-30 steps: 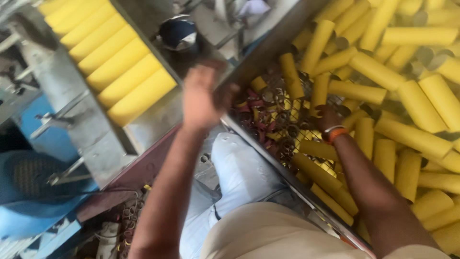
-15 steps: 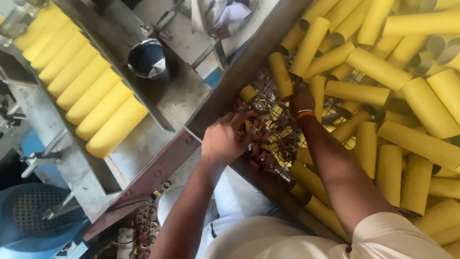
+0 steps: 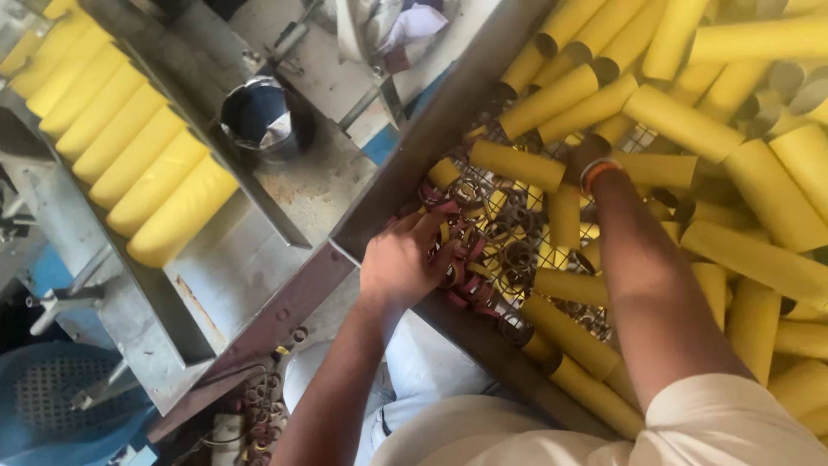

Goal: The person repeatedly picks yellow cylindrical objects from a metal bin and places them onto a conveyor belt. The person handles the cylinders one at a time, moving them from a pile to the belt.

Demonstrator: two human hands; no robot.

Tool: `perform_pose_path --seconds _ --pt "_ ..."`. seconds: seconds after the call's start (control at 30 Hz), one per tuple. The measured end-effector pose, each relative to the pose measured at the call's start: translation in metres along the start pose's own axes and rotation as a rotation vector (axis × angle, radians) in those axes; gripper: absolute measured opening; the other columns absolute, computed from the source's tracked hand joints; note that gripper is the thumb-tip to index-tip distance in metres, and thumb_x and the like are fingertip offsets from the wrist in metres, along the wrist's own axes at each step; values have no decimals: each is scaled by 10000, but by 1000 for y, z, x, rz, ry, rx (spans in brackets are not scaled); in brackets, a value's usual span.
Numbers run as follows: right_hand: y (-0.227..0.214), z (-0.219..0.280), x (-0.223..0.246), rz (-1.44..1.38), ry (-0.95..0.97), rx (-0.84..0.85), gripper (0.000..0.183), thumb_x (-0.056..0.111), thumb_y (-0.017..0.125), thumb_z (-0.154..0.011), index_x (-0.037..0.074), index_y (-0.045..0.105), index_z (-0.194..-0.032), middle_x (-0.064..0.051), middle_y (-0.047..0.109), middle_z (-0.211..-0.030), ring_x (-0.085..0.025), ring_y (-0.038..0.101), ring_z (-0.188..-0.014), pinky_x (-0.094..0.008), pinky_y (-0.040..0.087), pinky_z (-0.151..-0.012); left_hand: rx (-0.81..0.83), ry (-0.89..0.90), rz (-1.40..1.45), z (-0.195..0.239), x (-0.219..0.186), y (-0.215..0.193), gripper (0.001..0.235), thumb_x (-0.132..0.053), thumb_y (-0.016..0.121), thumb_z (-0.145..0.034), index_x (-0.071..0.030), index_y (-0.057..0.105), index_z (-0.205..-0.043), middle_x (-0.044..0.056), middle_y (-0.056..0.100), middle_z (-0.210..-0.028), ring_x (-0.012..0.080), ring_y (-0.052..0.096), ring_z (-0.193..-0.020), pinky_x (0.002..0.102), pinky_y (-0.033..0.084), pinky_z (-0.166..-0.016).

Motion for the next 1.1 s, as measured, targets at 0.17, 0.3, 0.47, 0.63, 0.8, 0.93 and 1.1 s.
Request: perform_pose_path --seconds 0.17,0.3,0.47,0.63,0.8,0.93,1.1 --pt "-38 67 33 -173 77 10 345 250 721 -892 164 747 -1224 -149 733 -1194 -330 698 -1095 -436 532 -993 7 -66 22 -3 11 7 297 -293 702 -893 -150 704 -1153 84 735 -1050 319 714 -942 457 571 -824" --pt "-156 173 58 -535 -73 -384 292 -4 697 -862 112 781 -1117 -168 739 -1203 -306 709 -1112 -414 536 -1015 -77 -22 90 5 7 -2 356 -318 721 -865 -138 682 -1169 94 735 -1048 332 715 -926 450 579 -783" --pt "-319 291 114 -708 -341 -671 308 -83 582 -976 96 778 -1133 -106 765 -1136 -222 727 -937 -306 605 -799 -226 32 439 20 3 -50 664 -499 745 -897 -120 537 -1401 153 627 -1290 358 608 -1219 476 502 -1055" --pt "-417 336 193 -1158 -663 -802 334 -73 631 -875 59 670 -1179 -38 726 -1107 -97 703 -992 -245 572 -920 -429 195 243 71 -5 -135 1092 -650 830 -752 -135 345 -1584 199 419 -1596 412 398 -1513 631 227 -1297" --pt "-422 259 324 -990 -735 -818 528 -164 416 -833 -1 724 -1230 -110 753 -1166 -192 708 -1120 -322 547 -1048 -316 -64 -193 89 59 -173 1414 -724 908 -516 -148 173 -1578 252 361 -1548 454 314 -1442 684 168 -1162" --pt "-393 199 419 -996 -769 -698 259 -51 629 -931 34 734 -1152 -112 769 -1093 -221 744 -1028 -311 561 -922 -116 -330 -256 106 144 -154 1456 -625 925 -501 -189 100 -1619 211 400 -1515 391 345 -1464 648 193 -1204" --pt "-398 213 426 -747 -862 -917 215 -58 660 -897 32 732 -1078 -141 746 -1143 -321 698 -1107 -364 529 -986 45 -452 -509 123 212 -129 1351 -645 891 -574 -238 177 -1645 182 438 -1507 371 380 -1460 627 205 -1235"
Point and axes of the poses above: each hand's wrist, its own z-axis away from the middle knuckle, its own y-axis out of the palm, x = y × z, the point moved 10 cm from there along -z, towards the middle knuckle
